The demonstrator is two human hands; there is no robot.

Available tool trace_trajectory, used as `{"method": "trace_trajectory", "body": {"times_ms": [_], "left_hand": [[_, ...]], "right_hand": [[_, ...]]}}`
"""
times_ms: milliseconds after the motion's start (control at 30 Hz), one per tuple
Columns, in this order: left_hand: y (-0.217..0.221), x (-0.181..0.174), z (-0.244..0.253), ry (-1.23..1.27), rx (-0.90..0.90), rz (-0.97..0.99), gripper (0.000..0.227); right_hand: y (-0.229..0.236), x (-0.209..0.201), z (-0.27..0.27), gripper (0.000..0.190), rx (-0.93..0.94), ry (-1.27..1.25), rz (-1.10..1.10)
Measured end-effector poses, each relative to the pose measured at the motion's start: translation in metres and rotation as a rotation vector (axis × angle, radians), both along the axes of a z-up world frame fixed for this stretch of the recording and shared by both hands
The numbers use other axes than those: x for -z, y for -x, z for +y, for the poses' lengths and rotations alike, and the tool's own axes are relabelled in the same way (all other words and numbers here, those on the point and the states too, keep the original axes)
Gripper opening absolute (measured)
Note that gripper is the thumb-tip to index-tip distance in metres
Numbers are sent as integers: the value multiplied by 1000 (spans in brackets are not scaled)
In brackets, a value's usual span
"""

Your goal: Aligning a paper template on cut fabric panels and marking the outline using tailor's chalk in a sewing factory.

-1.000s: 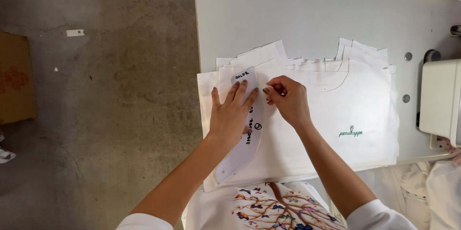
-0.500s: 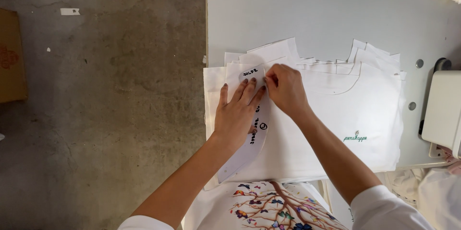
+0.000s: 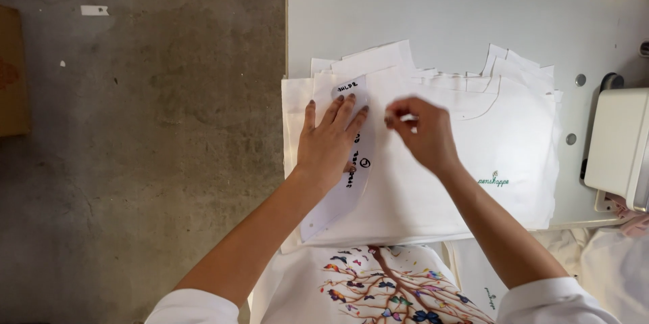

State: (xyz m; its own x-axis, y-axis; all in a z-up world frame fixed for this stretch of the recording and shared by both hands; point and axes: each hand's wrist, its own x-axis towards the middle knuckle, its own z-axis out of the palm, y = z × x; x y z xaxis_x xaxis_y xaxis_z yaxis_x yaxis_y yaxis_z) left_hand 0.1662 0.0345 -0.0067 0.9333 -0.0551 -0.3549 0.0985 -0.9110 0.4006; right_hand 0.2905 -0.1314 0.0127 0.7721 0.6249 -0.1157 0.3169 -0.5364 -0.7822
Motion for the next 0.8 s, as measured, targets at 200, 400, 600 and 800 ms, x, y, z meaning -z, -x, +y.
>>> {"method": "trace_trajectory", "body": {"times_ms": [200, 400, 600, 800], "left_hand": [[-1, -3, -1, -6, -12, 9, 111], [2, 0, -2, -17, -35, -16, 113], [3, 16, -4, -3, -47, -77, 112], [5, 25, -1, 3, -28, -113, 112]], "right_hand": [[30, 13, -25, 15, -419, 166, -451], [36, 26, -38, 9, -745, 223, -750], [96, 33, -64, 14, -766, 186, -606], [111, -12, -43, 16, -466, 30, -284]]}}
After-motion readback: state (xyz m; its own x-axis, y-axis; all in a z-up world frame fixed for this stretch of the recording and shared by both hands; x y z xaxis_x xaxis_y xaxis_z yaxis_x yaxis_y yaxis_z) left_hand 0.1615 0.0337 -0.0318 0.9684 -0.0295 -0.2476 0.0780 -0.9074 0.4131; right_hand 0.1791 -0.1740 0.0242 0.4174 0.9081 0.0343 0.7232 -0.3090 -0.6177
